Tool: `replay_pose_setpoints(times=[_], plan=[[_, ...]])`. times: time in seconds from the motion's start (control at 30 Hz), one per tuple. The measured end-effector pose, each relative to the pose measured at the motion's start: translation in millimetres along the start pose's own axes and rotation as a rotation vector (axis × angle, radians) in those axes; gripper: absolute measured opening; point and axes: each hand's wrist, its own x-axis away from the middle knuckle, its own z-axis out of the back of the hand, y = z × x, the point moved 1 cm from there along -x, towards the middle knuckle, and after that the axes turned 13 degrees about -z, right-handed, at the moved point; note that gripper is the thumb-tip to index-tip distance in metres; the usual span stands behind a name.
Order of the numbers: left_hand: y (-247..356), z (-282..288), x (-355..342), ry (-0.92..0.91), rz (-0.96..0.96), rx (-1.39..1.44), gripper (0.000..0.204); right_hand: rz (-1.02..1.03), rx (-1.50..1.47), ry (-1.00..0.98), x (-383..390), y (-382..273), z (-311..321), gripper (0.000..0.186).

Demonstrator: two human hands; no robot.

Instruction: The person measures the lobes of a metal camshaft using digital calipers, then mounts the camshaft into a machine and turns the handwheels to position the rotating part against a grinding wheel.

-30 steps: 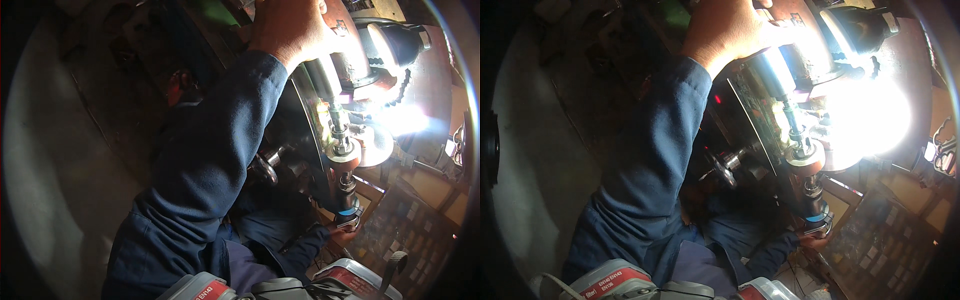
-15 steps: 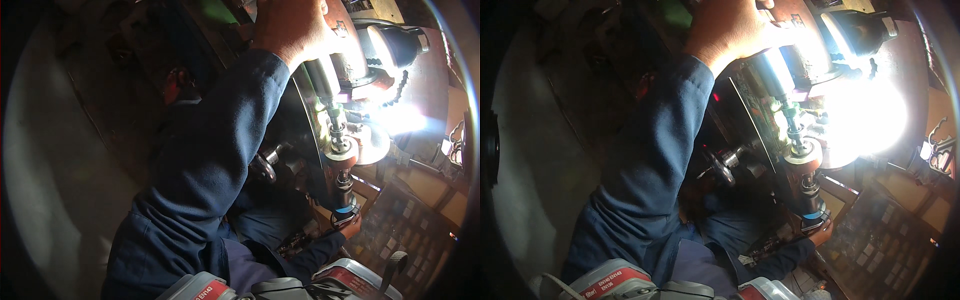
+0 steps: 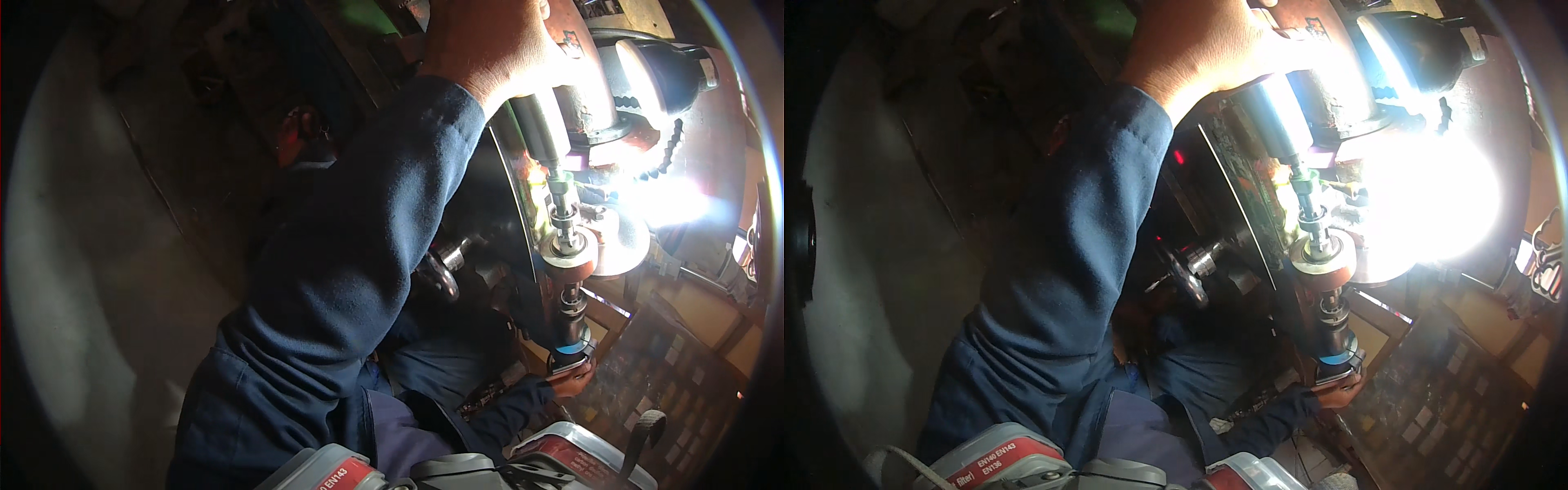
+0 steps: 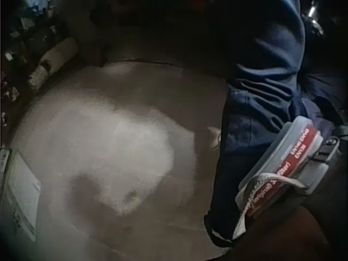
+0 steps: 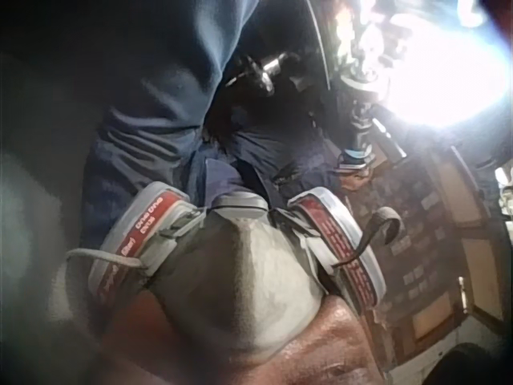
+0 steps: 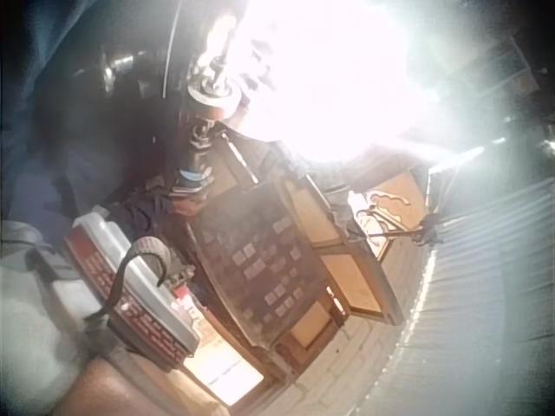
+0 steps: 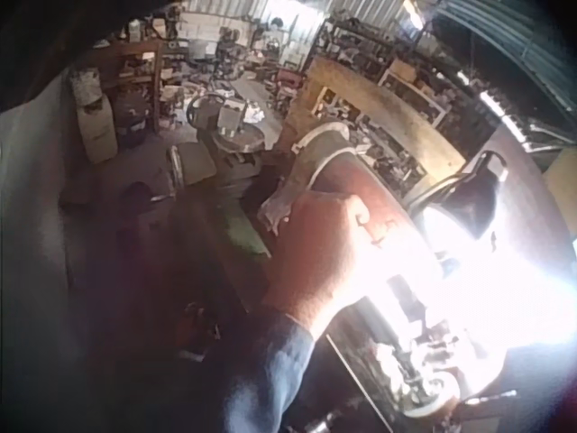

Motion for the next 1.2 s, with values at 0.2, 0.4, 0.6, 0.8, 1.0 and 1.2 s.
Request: replay_pose_setpoints(times=[0.2, 0.4, 0.6, 0.8, 1.0, 1.2], plan=[[-4.0, 14.7, -0.1, 0.084, -0.053, -0.015, 0.024, 0.045, -0.095, 0.088, 10.2, -5.6, -20.8, 0.045], [-2.1, 0.1, -2.2, -0.061, -0.013, -0.042, 0.024, 0.067, -0.148, 0.226, 12.7, 20.9, -24.1, 0.049], [10.5, 17.7, 4.5, 0.130, -0.050, -0.067, 0.023, 0.079, -0.174, 0.275, 8.9, 10.8, -18.9, 0.052], [-6.6, -1.3, -0.4, 0.097, -0.164, 0.070, 0.017, -0.054, 0.007, -0.253, -27.7, -2.0, 9.2, 0.037], [2.2, -3.6, -3.1, 0.057, -0.130, 0.026, 0.021, -0.076, 0.056, -0.194, -38.8, 24.2, 4.5, 0.038], [5.7, 6.2, -4.1, 0.085, -0.142, 0.061, 0.020, -0.089, -0.012, -0.051, -10.2, -7.9, -0.5, 0.042]])
